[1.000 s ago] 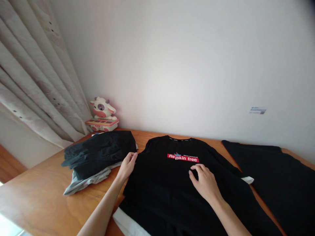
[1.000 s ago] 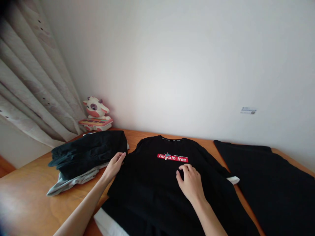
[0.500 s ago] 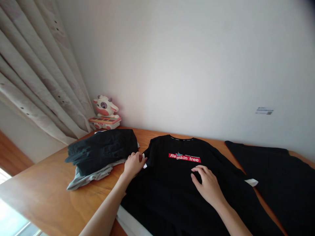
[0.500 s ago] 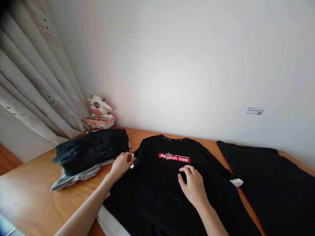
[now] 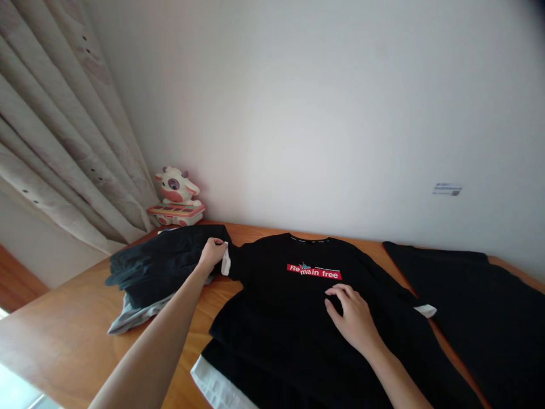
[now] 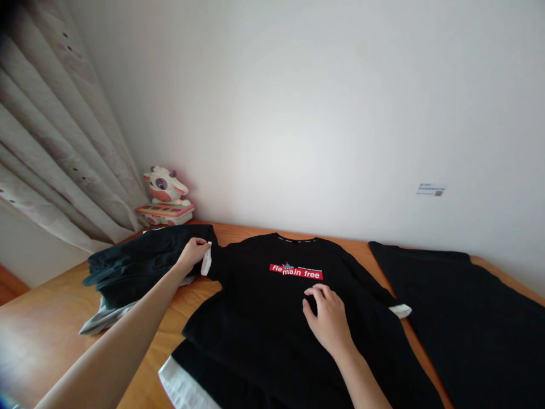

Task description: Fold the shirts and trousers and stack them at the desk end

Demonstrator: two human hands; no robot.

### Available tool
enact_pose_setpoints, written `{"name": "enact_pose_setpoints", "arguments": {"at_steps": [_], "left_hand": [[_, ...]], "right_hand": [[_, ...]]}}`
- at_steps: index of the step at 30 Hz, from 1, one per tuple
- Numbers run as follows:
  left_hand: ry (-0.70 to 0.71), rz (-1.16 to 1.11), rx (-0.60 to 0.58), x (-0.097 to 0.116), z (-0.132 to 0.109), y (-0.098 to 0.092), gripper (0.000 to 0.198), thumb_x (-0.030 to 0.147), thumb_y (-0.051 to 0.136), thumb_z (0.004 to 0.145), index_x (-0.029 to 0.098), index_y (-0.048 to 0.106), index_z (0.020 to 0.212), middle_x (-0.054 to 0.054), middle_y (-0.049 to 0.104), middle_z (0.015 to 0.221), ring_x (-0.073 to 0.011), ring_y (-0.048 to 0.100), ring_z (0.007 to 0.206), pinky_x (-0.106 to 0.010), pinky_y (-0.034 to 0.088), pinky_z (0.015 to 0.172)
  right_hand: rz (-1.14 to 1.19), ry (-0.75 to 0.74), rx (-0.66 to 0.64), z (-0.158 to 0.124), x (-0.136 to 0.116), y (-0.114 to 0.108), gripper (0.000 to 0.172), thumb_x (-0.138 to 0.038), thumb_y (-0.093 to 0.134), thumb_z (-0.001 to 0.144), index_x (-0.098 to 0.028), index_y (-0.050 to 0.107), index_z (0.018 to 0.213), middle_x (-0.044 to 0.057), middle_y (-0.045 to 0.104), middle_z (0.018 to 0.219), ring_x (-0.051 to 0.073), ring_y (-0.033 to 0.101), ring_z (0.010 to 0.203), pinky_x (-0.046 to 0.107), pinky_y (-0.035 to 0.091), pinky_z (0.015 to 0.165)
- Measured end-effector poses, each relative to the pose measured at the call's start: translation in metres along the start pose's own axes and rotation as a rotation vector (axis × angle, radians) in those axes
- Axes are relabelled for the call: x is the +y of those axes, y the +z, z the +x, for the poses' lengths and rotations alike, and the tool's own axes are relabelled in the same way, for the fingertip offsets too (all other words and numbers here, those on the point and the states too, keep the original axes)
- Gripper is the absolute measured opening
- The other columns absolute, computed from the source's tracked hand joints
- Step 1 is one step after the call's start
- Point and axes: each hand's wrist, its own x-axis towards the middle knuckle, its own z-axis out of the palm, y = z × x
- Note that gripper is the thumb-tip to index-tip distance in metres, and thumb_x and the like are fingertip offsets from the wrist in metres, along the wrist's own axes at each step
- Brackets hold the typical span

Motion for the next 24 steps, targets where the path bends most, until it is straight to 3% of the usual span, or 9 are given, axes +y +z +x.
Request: {"name": "enact_pose_setpoints", "arguments": {"at_steps": [4, 7, 10, 14, 16, 19, 20, 22, 24], "left_hand": [[0.018, 0.104, -0.089, -0.001, -0.01, 0.007, 0.049, 0.05, 0.073, 0.078, 0.015, 0.06, 0.11, -0.012, 0.075, 0.091, -0.0303, 0.073, 0.087, -0.032, 0.051, 0.071], [0.093, 0.198, -0.111, -0.001, -0.023, 0.008, 0.058, 0.037, 0.079, 0.075, 0.016, 0.056, 0.123, -0.016, 0.074, 0.104, -0.0356, 0.072, 0.101, -0.037, 0.051, 0.082], [0.201, 0.257, -0.095, -0.003, -0.038, 0.007, 0.058, 0.023, 0.069, 0.084, 0.021, 0.049, 0.138, -0.016, 0.07, 0.119, -0.0347, 0.069, 0.111, -0.039, 0.05, 0.092], [0.288, 0.286, -0.048, -0.001, -0.058, 0.01, 0.053, 0.017, 0.049, 0.095, 0.021, 0.041, 0.148, -0.018, 0.063, 0.129, -0.0334, 0.066, 0.116, -0.044, 0.05, 0.096], [0.33, 0.329, 0.044, 0.005, -0.07, 0.012, 0.052, 0.016, 0.049, 0.094, 0.019, 0.044, 0.146, -0.021, 0.059, 0.134, -0.0364, 0.06, 0.123, -0.049, 0.049, 0.1], [0.55, 0.366, 0.168, 0.019, -0.1, 0.016, 0.047, 0.014, 0.051, 0.093, 0.02, 0.053, 0.14, -0.02, 0.054, 0.144, -0.0384, 0.049, 0.135, -0.055, 0.043, 0.108], [0.682, 0.349, 0.121, 0.023, -0.112, 0.017, 0.045, 0.014, 0.049, 0.095, 0.022, 0.055, 0.139, -0.017, 0.056, 0.142, -0.0359, 0.05, 0.134, -0.053, 0.044, 0.11], [0.979, 0.305, -0.113, 0.026, -0.137, 0.022, 0.042, 0.016, 0.047, 0.097, 0.026, 0.058, 0.137, -0.011, 0.064, 0.134, -0.0289, 0.058, 0.126, -0.046, 0.046, 0.109], [1.142, 0.298, -0.301, 0.022, -0.157, 0.027, 0.039, 0.02, 0.047, 0.1, 0.029, 0.06, 0.136, -0.007, 0.064, 0.137, -0.026, 0.059, 0.127, -0.044, 0.046, 0.111]], "right_hand": [[-0.01, -0.008, -0.007, 0.001, -0.001, -0.002, 0.023, -0.036, 0.049, 0.095, -0.026, 0.067, 0.105, 0.008, 0.066, 0.116, 0.027, 0.065, 0.107, 0.047, 0.048, 0.096], [-0.03, -0.011, -0.008, 0.001, -0.002, -0.003, 0.022, -0.035, 0.049, 0.095, -0.027, 0.067, 0.105, 0.008, 0.066, 0.116, 0.027, 0.066, 0.107, 0.046, 0.049, 0.095], [-0.05, -0.029, -0.002, 0.001, -0.003, -0.003, 0.021, -0.033, 0.05, 0.095, -0.026, 0.066, 0.106, 0.008, 0.066, 0.115, 0.027, 0.066, 0.106, 0.045, 0.049, 0.095], [-0.069, -0.055, -0.005, -0.001, -0.005, -0.004, 0.024, -0.034, 0.049, 0.096, -0.024, 0.065, 0.111, 0.01, 0.065, 0.117, 0.028, 0.065, 0.109, 0.046, 0.048, 0.097], [-0.076, -0.063, -0.013, -0.002, -0.006, -0.004, 0.027, -0.04, 0.051, 0.097, -0.024, 0.065, 0.114, 0.011, 0.065, 0.119, 0.029, 0.063, 0.112, 0.047, 0.048, 0.099], [-0.106, -0.065, -0.042, -0.003, -0.008, -0.005, 0.037, -0.049, 0.052, 0.096, -0.024, 0.064, 0.12, 0.012, 0.064, 0.126, 0.031, 0.061, 0.119, 0.049, 0.046, 0.104], [-0.126, -0.058, -0.058, -0.003, -0.009, -0.005, 0.041, -0.052, 0.051, 0.096, -0.024, 0.064, 0.123, 0.013, 0.063, 0.13, 0.031, 0.06, 0.122, 0.051, 0.044, 0.107], [-0.177, -0.037, -0.114, -0.003, -0.011, -0.005, 0.052, -0.057, 0.049, 0.096, -0.022, 0.062, 0.132, 0.015, 0.059, 0.141, 0.032, 0.054, 0.133, 0.054, 0.038, 0.113], [-0.231, -0.01, -0.193, -0.002, -0.014, -0.006, 0.064, -0.063, 0.045, 0.096, -0.021, 0.058, 0.142, 0.016, 0.051, 0.153, 0.033, 0.044, 0.144, 0.055, 0.031, 0.119]]}}
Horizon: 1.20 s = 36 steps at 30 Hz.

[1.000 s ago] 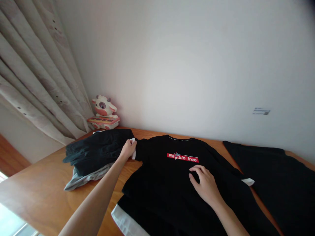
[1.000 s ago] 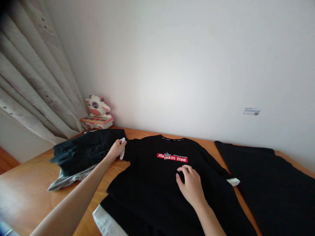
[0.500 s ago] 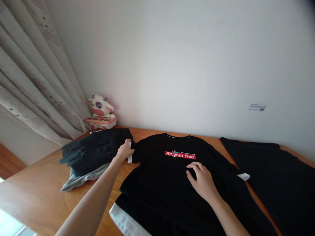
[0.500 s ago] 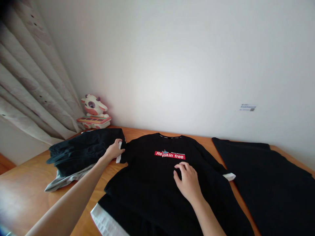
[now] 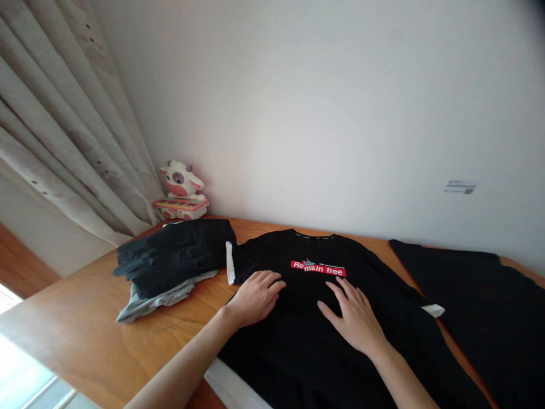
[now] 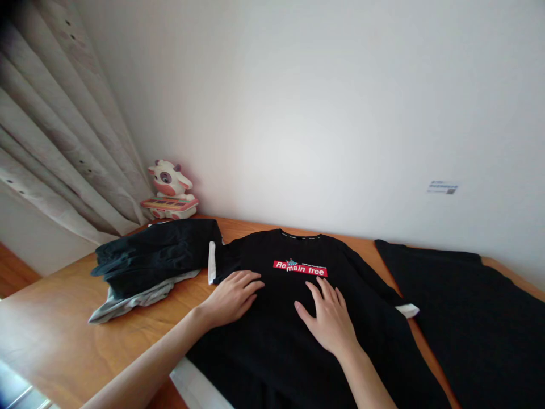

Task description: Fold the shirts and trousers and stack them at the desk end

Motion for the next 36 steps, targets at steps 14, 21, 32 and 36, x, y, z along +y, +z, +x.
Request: {"name": "enact_pose_setpoints", "arguments": {"at_steps": [14, 21, 32, 36], "left_hand": [[-0.448, 0.049, -0.097, 0.02, 0.034, 0.012, 0.051, 0.04, 0.04, 0.104, 0.013, 0.054, 0.145, -0.022, 0.046, 0.156, -0.0394, 0.046, 0.142, -0.056, 0.038, 0.115], [-0.457, -0.021, -0.113, -0.015, 0.067, 0.042, 0.075, 0.07, 0.037, 0.097, 0.019, 0.049, 0.151, -0.018, 0.038, 0.163, -0.0398, 0.03, 0.152, -0.063, 0.023, 0.121], [-0.635, 0.199, 0.015, -0.079, 0.041, -0.003, 0.044, 0.031, 0.043, 0.1, 0.017, 0.056, 0.139, -0.016, 0.055, 0.149, -0.0312, 0.05, 0.138, -0.046, 0.036, 0.114], [-0.934, 0.329, 0.068, -0.073, 0.015, -0.034, 0.048, 0.049, 0.044, 0.1, 0.011, 0.063, 0.123, -0.022, 0.068, 0.12, -0.0379, 0.065, 0.115, -0.047, 0.05, 0.093]], "right_hand": [[-0.084, 0.11, -0.271, -0.029, -0.019, -0.014, 0.079, -0.074, 0.031, 0.096, -0.029, 0.03, 0.161, 0.01, 0.016, 0.17, 0.035, 0.01, 0.157, 0.07, 0.01, 0.121], [-0.096, 0.145, -0.289, -0.032, -0.016, -0.018, 0.078, -0.074, 0.029, 0.097, -0.031, 0.027, 0.162, 0.007, 0.014, 0.171, 0.032, 0.01, 0.157, 0.068, 0.009, 0.122], [-0.096, 0.143, -0.296, -0.033, -0.016, -0.019, 0.078, -0.074, 0.029, 0.096, -0.032, 0.027, 0.162, 0.006, 0.015, 0.171, 0.032, 0.01, 0.157, 0.068, 0.008, 0.122], [-0.071, 0.149, -0.297, -0.029, -0.014, -0.022, 0.08, -0.075, 0.033, 0.095, -0.029, 0.035, 0.16, 0.009, 0.022, 0.17, 0.036, 0.013, 0.157, 0.073, 0.011, 0.12]]}}
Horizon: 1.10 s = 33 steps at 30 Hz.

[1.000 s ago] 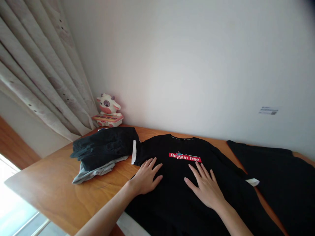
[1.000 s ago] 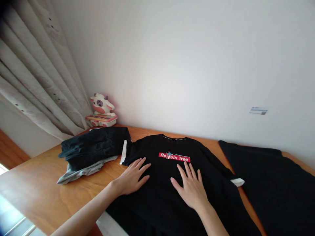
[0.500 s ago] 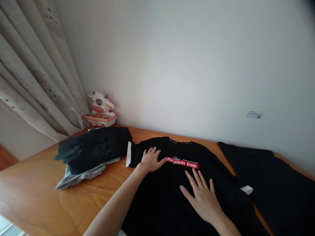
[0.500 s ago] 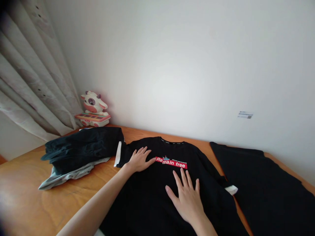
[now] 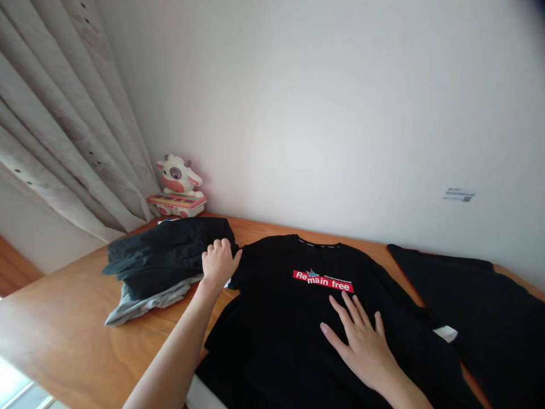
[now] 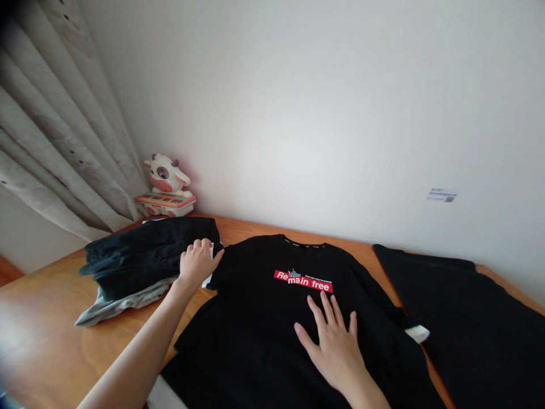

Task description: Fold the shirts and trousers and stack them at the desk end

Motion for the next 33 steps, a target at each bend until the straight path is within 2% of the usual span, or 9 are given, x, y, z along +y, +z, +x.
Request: {"name": "enact_pose_setpoints", "arguments": {"at_steps": [3, 5, 11, 14, 17, 22, 26, 29, 33], "left_hand": [[-0.077, 0.033, -0.242, -0.008, -0.011, -0.006, 0.064, 0.066, 0.047, 0.095, 0.008, 0.068, 0.111, -0.022, 0.072, 0.104, -0.0374, 0.071, 0.101, -0.043, 0.053, 0.084], [-0.048, 0.028, -0.316, -0.006, -0.017, -0.004, 0.061, 0.064, 0.051, 0.095, 0.007, 0.068, 0.11, -0.022, 0.073, 0.104, -0.0362, 0.071, 0.101, -0.041, 0.053, 0.082], [0.137, -0.078, -0.141, -0.001, -0.023, 0.009, 0.026, 0.034, 0.057, 0.095, 0.014, 0.065, 0.111, -0.018, 0.067, 0.114, -0.0318, 0.065, 0.111, -0.036, 0.052, 0.085], [0.256, -0.241, -0.066, -0.006, -0.021, 0.015, 0.009, 0.025, 0.055, 0.094, 0.02, 0.062, 0.095, -0.012, 0.069, 0.105, -0.0277, 0.066, 0.104, -0.034, 0.05, 0.085], [0.213, -0.428, -0.051, -0.012, -0.017, 0.022, 0.008, 0.021, 0.054, 0.092, 0.023, 0.054, 0.085, -0.004, 0.068, 0.086, -0.0223, 0.066, 0.086, -0.03, 0.048, 0.075], [0.203, -0.698, -0.008, -0.01, -0.017, 0.024, 0.014, 0.017, 0.049, 0.092, 0.025, 0.047, 0.08, 0.002, 0.064, 0.076, -0.0158, 0.062, 0.069, -0.026, 0.047, 0.067], [0.507, -0.74, 0.087, 0.008, -0.03, 0.011, 0.022, 0.005, 0.042, 0.088, 0.024, 0.051, 0.081, -0.007, 0.071, 0.12, -0.0205, 0.064, 0.116, -0.032, 0.051, 0.098], [0.81, -0.662, -0.066, 0.021, -0.045, 0.002, 0.026, 0.002, 0.041, 0.087, 0.023, 0.056, 0.085, -0.006, 0.064, 0.141, -0.0208, 0.055, 0.135, -0.034, 0.046, 0.111], [0.987, -0.582, -0.258, 0.029, -0.058, -0.003, 0.029, 0.003, 0.044, 0.086, 0.023, 0.061, 0.099, -0.006, 0.062, 0.145, -0.0212, 0.057, 0.134, -0.035, 0.049, 0.108]], "right_hand": [[0.004, -0.009, 0.049, 0.016, -0.009, -0.01, 0.075, -0.075, 0.039, 0.093, -0.023, 0.058, 0.144, 0.017, 0.046, 0.157, 0.043, 0.033, 0.149, 0.079, 0.017, 0.114], [-0.006, -0.059, 0.124, 0.035, -0.025, -0.019, 0.062, -0.064, 0.037, 0.099, -0.02, 0.067, 0.129, 0.019, 0.057, 0.146, 0.042, 0.044, 0.142, 0.077, 0.022, 0.114], [0.129, -0.366, 0.098, 0.111, -0.101, -0.025, 0.047, -0.028, 0.036, 0.103, -0.015, 0.053, 0.145, 0.018, 0.044, 0.16, 0.031, 0.031, 0.152, 0.061, 0.02, 0.122], [0.185, -0.415, 0.071, 0.142, -0.131, -0.018, 0.05, -0.02, 0.037, 0.101, -0.014, 0.047, 0.15, 0.018, 0.04, 0.162, 0.029, 0.029, 0.153, 0.058, 0.02, 0.122], [0.252, -0.436, 0.062, 0.16, -0.147, -0.008, 0.053, -0.011, 0.041, 0.097, -0.014, 0.048, 0.149, 0.018, 0.038, 0.163, 0.031, 0.028, 0.153, 0.059, 0.018, 0.122], [0.437, -0.371, 0.128, 0.164, -0.152, 0.004, 0.046, -0.017, 0.044, 0.098, -0.014, 0.055, 0.142, 0.018, 0.052, 0.154, 0.03, 0.043, 0.145, 0.054, 0.024, 0.121], [0.638, -0.246, 0.208, 0.154, -0.143, 0.009, 0.046, -0.036, 0.032, 0.106, -0.014, 0.062, 0.132, 0.016, 0.068, 0.134, 0.026, 0.062, 0.124, 0.039, 0.045, 0.107], [0.755, -0.199, 0.19, 0.15, -0.132, 0.009, 0.062, -0.057, 0.028, 0.105, -0.014, 0.068, 0.125, 0.012, 0.077, 0.112, 0.027, 0.072, 0.104, 0.034, 0.055, 0.089], [0.918, -0.077, 0.149, 0.15, -0.114, 0.004, 0.058, -0.061, 0.046, 0.098, -0.015, 0.071, 0.122, 0.012, 0.079, 0.107, 0.028, 0.072, 0.108, 0.035, 0.054, 0.092]]}}
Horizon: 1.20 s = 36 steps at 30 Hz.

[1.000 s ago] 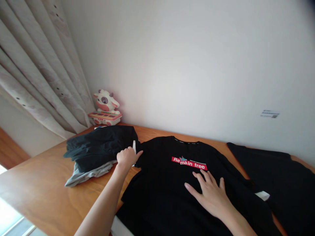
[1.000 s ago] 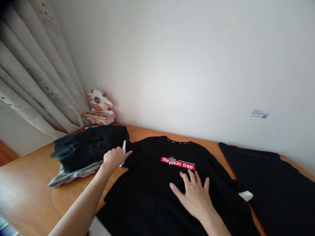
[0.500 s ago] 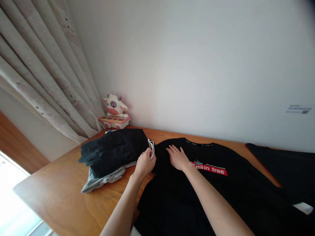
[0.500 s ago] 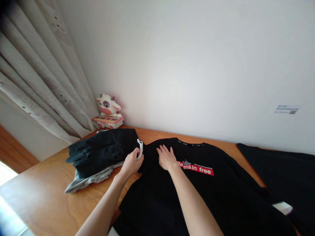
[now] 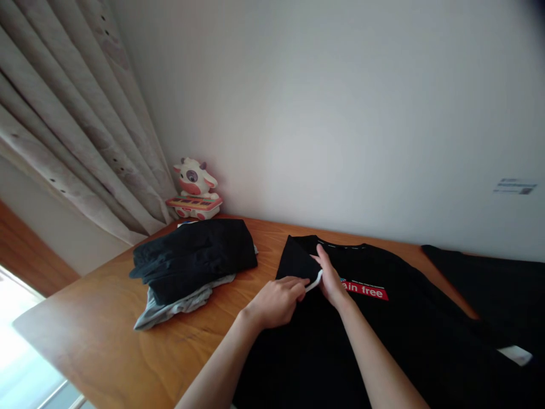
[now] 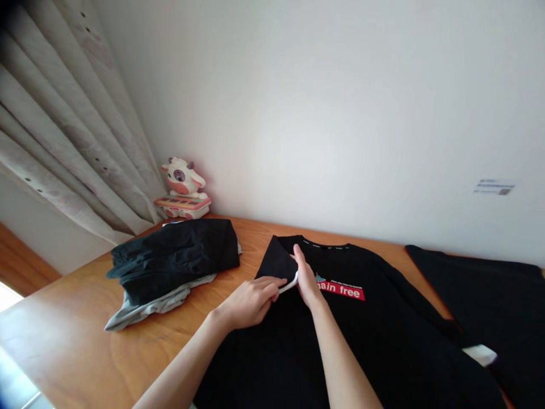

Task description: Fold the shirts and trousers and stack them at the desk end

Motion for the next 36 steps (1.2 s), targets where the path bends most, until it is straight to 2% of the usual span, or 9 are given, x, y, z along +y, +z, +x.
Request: {"name": "enact_pose_setpoints", "arguments": {"at_steps": [4, 8, 13, 16, 20, 23, 29, 32, 36], "left_hand": [[0.011, 0.069, -0.018, 0.006, -0.002, -0.006, 0.043, 0.011, 0.057, 0.077, 0.025, 0.059, 0.118, -0.008, 0.055, 0.148, -0.0272, 0.054, 0.132, -0.04, 0.046, 0.11], [-0.056, 0.179, -0.078, 0.01, -0.003, -0.013, 0.055, 0.014, 0.06, 0.07, 0.027, 0.058, 0.123, -0.008, 0.063, 0.124, -0.0286, 0.06, 0.11, -0.039, 0.052, 0.096], [-0.032, 0.081, -0.146, 0.009, -0.002, -0.01, 0.039, 0.016, 0.063, 0.068, 0.025, 0.064, 0.106, -0.004, 0.067, 0.099, -0.0229, 0.064, 0.087, -0.032, 0.053, 0.079], [-0.028, -0.062, -0.088, 0.006, -0.002, -0.007, 0.016, 0.029, 0.063, 0.085, 0.023, 0.067, 0.098, -0.004, 0.067, 0.091, -0.0196, 0.065, 0.082, -0.029, 0.052, 0.077], [-0.16, -0.035, 0.134, -0.005, -0.001, 0.004, 0.031, 0.033, 0.038, 0.105, 0.021, 0.066, 0.113, -0.01, 0.069, 0.117, -0.0228, 0.064, 0.111, -0.037, 0.049, 0.101], [-0.253, 0.012, 0.15, -0.019, -0.002, 0.015, 0.038, 0.04, 0.05, 0.101, 0.02, 0.058, 0.133, -0.014, 0.057, 0.145, -0.0281, 0.052, 0.135, -0.045, 0.041, 0.116], [-0.354, 0.013, 0.213, -0.039, -0.005, 0.017, 0.031, 0.028, 0.049, 0.098, 0.021, 0.066, 0.123, -0.012, 0.07, 0.123, -0.0259, 0.063, 0.118, -0.042, 0.048, 0.107], [-0.297, 0.054, 0.123, -0.039, -0.011, 0.012, 0.038, 0.031, 0.06, 0.091, 0.024, 0.065, 0.128, -0.011, 0.063, 0.14, -0.0297, 0.056, 0.13, -0.048, 0.042, 0.113], [-0.229, 0.037, 0.029, -0.037, -0.014, 0.008, 0.045, 0.035, 0.064, 0.09, 0.027, 0.063, 0.134, -0.008, 0.055, 0.152, -0.0326, 0.046, 0.143, -0.055, 0.03, 0.12]], "right_hand": [[0.009, 0.08, 0.007, 0.003, 0.006, -0.013, 0.048, -0.047, 0.065, 0.088, -0.016, 0.07, 0.124, 0.011, 0.077, 0.117, 0.026, 0.07, 0.112, 0.035, 0.052, 0.097], [-0.058, 0.155, -0.018, 0.003, 0.011, -0.026, 0.039, -0.039, 0.065, 0.086, -0.019, 0.073, 0.119, 0.01, 0.078, 0.112, 0.027, 0.071, 0.107, 0.035, 0.053, 0.091], [-0.142, 0.275, -0.094, 0.0, 0.013, -0.046, 0.029, -0.031, 0.063, 0.086, -0.019, 0.076, 0.108, 0.008, 0.079, 0.092, 0.023, 0.075, 0.081, 0.03, 0.055, 0.071], [-0.166, 0.326, -0.143, -0.002, 0.013, -0.051, 0.027, -0.029, 0.062, 0.085, -0.018, 0.076, 0.105, 0.007, 0.078, 0.083, 0.021, 0.074, 0.071, 0.027, 0.054, 0.061], [-0.227, 0.321, -0.141, -0.001, 0.014, -0.052, 0.031, -0.03, 0.062, 0.086, -0.018, 0.074, 0.112, 0.007, 0.078, 0.085, 0.021, 0.073, 0.069, 0.028, 0.054, 0.064], [-0.303, 0.291, -0.104, 0.0, 0.016, -0.053, 0.03, -0.03, 0.061, 0.088, -0.02, 0.074, 0.112, 0.009, 0.078, 0.096, 0.022, 0.075, 0.078, 0.031, 0.054, 0.074], [-0.421, 0.237, -0.115, -0.005, 0.017, -0.057, 0.032, -0.042, 0.062, 0.091, -0.021, 0.072, 0.114, 0.011, 0.076, 0.11, 0.026, 0.073, 0.099, 0.032, 0.051, 0.082], [-0.476, 0.214, -0.144, -0.009, 0.011, -0.059, 0.045, -0.049, 0.068, 0.087, -0.02, 0.068, 0.121, 0.012, 0.074, 0.114, 0.027, 0.071, 0.103, 0.033, 0.051, 0.084], [-0.603, 0.186, -0.131, -0.015, -0.008, -0.058, 0.049, -0.036, 0.069, 0.086, -0.015, 0.062, 0.13, 0.02, 0.069, 0.122, 0.034, 0.065, 0.113, 0.041, 0.049, 0.091]]}}
